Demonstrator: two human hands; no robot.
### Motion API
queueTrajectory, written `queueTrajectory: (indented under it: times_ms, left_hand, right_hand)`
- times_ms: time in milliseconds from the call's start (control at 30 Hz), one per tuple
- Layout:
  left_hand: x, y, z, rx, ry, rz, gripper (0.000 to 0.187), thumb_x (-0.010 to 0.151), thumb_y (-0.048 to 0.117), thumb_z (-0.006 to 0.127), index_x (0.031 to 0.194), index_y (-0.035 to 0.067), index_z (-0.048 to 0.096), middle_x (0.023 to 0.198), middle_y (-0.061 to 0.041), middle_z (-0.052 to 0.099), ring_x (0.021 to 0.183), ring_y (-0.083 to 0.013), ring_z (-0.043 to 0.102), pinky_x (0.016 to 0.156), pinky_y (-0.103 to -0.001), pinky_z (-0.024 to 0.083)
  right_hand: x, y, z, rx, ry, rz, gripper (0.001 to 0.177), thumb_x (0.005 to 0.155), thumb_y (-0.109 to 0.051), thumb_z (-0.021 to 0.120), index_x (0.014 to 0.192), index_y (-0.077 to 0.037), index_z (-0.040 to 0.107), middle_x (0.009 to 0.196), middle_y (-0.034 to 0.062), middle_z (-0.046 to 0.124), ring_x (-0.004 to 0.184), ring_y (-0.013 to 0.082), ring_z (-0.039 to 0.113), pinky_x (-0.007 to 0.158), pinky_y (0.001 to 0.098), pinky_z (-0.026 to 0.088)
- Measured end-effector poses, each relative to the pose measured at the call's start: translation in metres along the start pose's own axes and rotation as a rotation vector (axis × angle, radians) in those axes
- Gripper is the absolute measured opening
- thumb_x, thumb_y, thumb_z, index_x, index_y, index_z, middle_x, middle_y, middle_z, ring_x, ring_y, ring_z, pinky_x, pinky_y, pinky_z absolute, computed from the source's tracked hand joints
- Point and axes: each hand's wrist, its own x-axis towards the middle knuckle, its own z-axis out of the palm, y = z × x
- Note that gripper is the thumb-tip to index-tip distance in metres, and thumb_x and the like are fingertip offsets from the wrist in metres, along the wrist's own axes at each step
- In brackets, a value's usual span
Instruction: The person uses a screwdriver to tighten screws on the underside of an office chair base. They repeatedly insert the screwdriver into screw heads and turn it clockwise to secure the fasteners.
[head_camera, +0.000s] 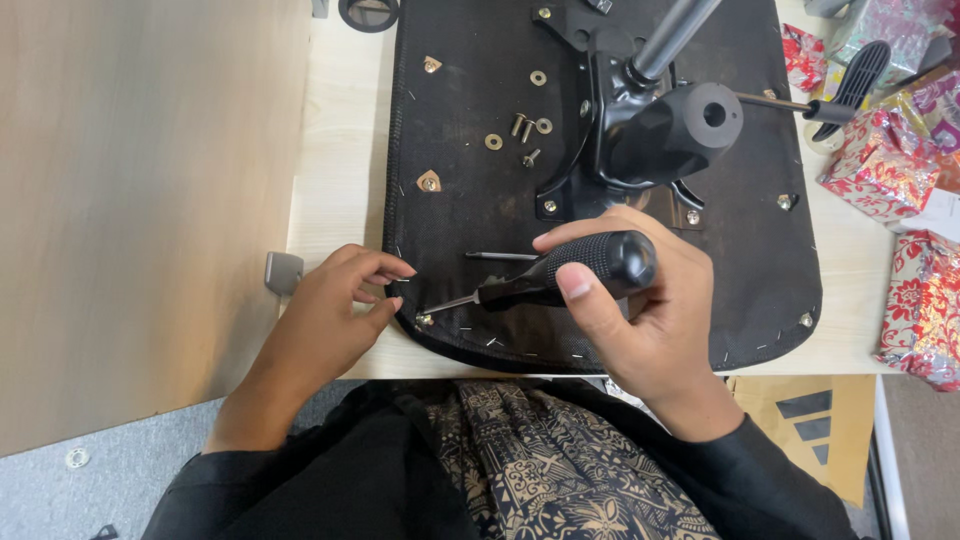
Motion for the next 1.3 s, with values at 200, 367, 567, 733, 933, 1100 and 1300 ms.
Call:
queueTrajectory:
  times_ms: [200,367,567,733,933,1100,1300]
  left_hand:
    - [0.003,0.0,0.0,0.025,-0.026,0.066,0.031,0.081,0.012,0.076,0.112,0.014,0.072,0.11,-0.004,0.067,0.102,-0.0164,0.069,0.091,-0.031,0.057]
    - [0.007,-0.004,0.003,0.001,-0.023,0.122,0.031,0.081,0.01,0.076,0.111,0.014,0.072,0.108,-0.003,0.067,0.101,-0.016,0.068,0.09,-0.031,0.056]
    - [0.01,-0.011,0.008,-0.009,-0.008,0.142,0.029,0.081,0.009,0.076,0.11,0.013,0.072,0.105,-0.003,0.067,0.1,-0.0152,0.066,0.089,-0.03,0.055]
    - [0.012,-0.014,0.011,-0.021,0.013,0.175,0.027,0.081,0.009,0.076,0.108,0.012,0.072,0.101,-0.003,0.066,0.097,-0.0151,0.066,0.088,-0.03,0.055]
    - [0.016,-0.009,0.007,0.021,-0.043,0.124,0.026,0.081,0.013,0.077,0.106,0.013,0.072,0.098,-0.002,0.065,0.094,-0.015,0.065,0.087,-0.03,0.055]
    - [0.024,-0.008,0.001,0.027,-0.135,0.081,0.026,0.081,0.013,0.078,0.105,0.012,0.071,0.099,-0.002,0.063,0.092,-0.0151,0.065,0.085,-0.03,0.055]
    - [0.029,-0.01,-0.002,-0.02,-0.152,0.179,0.026,0.078,0.009,0.08,0.102,0.01,0.069,0.094,-0.006,0.06,0.085,-0.0197,0.063,0.08,-0.032,0.056]
  right_hand:
    - [0.005,-0.003,0.0,-0.021,0.007,0.056,0.031,0.096,-0.033,0.068,0.102,-0.004,0.077,0.081,0.0018,0.064,0.07,0.0093,0.057,0.062,0.0238,0.041]
    - [0.004,-0.004,-0.001,-0.037,-0.018,-0.039,0.029,0.1,-0.033,0.068,0.105,-0.005,0.076,0.083,0.0015,0.066,0.073,0.0086,0.061,0.066,0.0224,0.045]
    - [0.001,-0.004,0.0,-0.041,-0.002,-0.061,0.028,0.099,-0.032,0.068,0.104,-0.005,0.076,0.081,0.0012,0.066,0.07,0.0086,0.06,0.064,0.0222,0.044]
    - [0.001,-0.008,0.002,-0.042,-0.001,-0.054,0.028,0.099,-0.032,0.068,0.103,-0.005,0.076,0.085,0.0015,0.067,0.072,0.0092,0.062,0.066,0.0228,0.046]
    - [0.011,-0.014,0.003,-0.098,-0.048,-0.098,0.022,0.093,-0.026,0.069,0.099,-0.005,0.075,0.083,0.0036,0.067,0.068,0.0112,0.063,0.064,0.0242,0.047]
    - [0.016,-0.026,0.008,-0.129,-0.09,-0.123,0.022,0.089,-0.024,0.072,0.097,-0.004,0.072,0.087,0.0064,0.069,0.071,0.0139,0.067,0.067,0.0245,0.051]
    - [0.011,-0.037,0.013,-0.173,-0.062,-0.041,0.024,0.085,-0.025,0.073,0.096,-0.003,0.072,0.086,0.0067,0.07,0.075,0.0157,0.068,0.071,0.0266,0.051]
